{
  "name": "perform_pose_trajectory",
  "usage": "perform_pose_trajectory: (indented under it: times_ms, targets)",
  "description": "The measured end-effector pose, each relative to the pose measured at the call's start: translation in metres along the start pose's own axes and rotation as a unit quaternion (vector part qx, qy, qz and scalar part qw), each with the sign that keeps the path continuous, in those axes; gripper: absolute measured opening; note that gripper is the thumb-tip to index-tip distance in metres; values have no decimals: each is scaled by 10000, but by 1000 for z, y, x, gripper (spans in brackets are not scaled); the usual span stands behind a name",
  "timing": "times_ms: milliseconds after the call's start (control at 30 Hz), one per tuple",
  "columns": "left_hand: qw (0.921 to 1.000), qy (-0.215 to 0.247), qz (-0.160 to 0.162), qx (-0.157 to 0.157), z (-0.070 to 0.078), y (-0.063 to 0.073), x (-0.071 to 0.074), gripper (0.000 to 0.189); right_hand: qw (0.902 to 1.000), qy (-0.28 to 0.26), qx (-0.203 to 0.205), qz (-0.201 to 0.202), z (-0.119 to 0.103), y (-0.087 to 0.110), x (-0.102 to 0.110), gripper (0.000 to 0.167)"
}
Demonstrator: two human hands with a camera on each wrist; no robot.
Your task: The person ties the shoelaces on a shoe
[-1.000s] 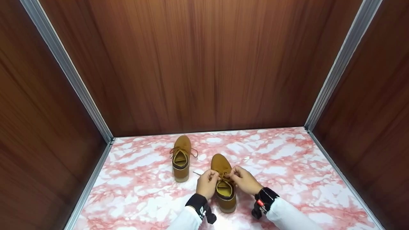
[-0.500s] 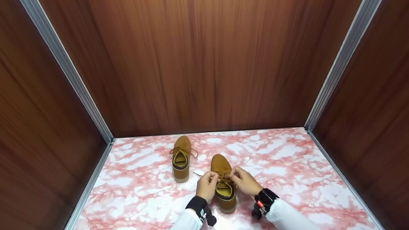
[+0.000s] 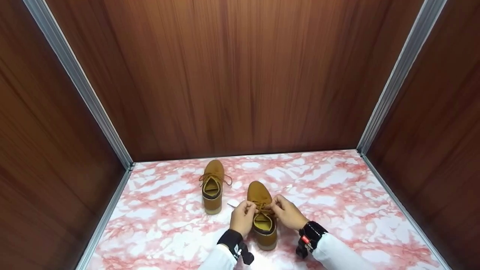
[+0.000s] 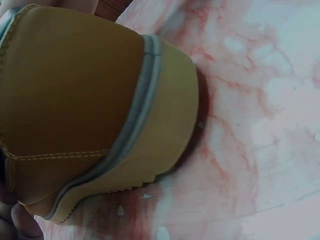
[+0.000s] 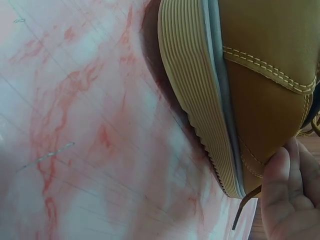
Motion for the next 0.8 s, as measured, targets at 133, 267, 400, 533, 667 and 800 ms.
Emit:
perform_pose_trajectory:
  times_ms: [133, 267, 400, 533, 667, 800]
  targets:
    - [9995, 299, -24, 112, -1, -3, 2, 12, 9996, -265, -87, -55, 0, -2, 2, 17]
    - [9984, 538, -105, 165, -1, -7, 3, 12, 9967, -741, -316, -82, 0, -3, 5, 17]
    - [9970, 733, -174, 164, 0, -10, 6, 13, 9930, -1064, -510, -12, 0, -3, 9, 17]
    - [9962, 807, -206, 248, -1, -12, 9, 13, 9918, -1138, -585, 57, 1, -3, 11, 17]
    - [9965, 764, -214, 247, -2, -14, 14, 14, 9922, -1097, -571, 155, 1, -5, 13, 15]
    - [9986, 454, -242, 112, -2, -16, 21, 17, 9956, -697, -512, 360, 0, -8, 17, 16]
Point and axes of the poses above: each hand's wrist, its own y-axis away from the middle knuckle, its own x-axis out of the back of the hand, z = x × y, the point moved 5 cm from there along -y, towards the middle knuckle, and after that the axes turned 11 degrees about -x, right-handed, at the moved point
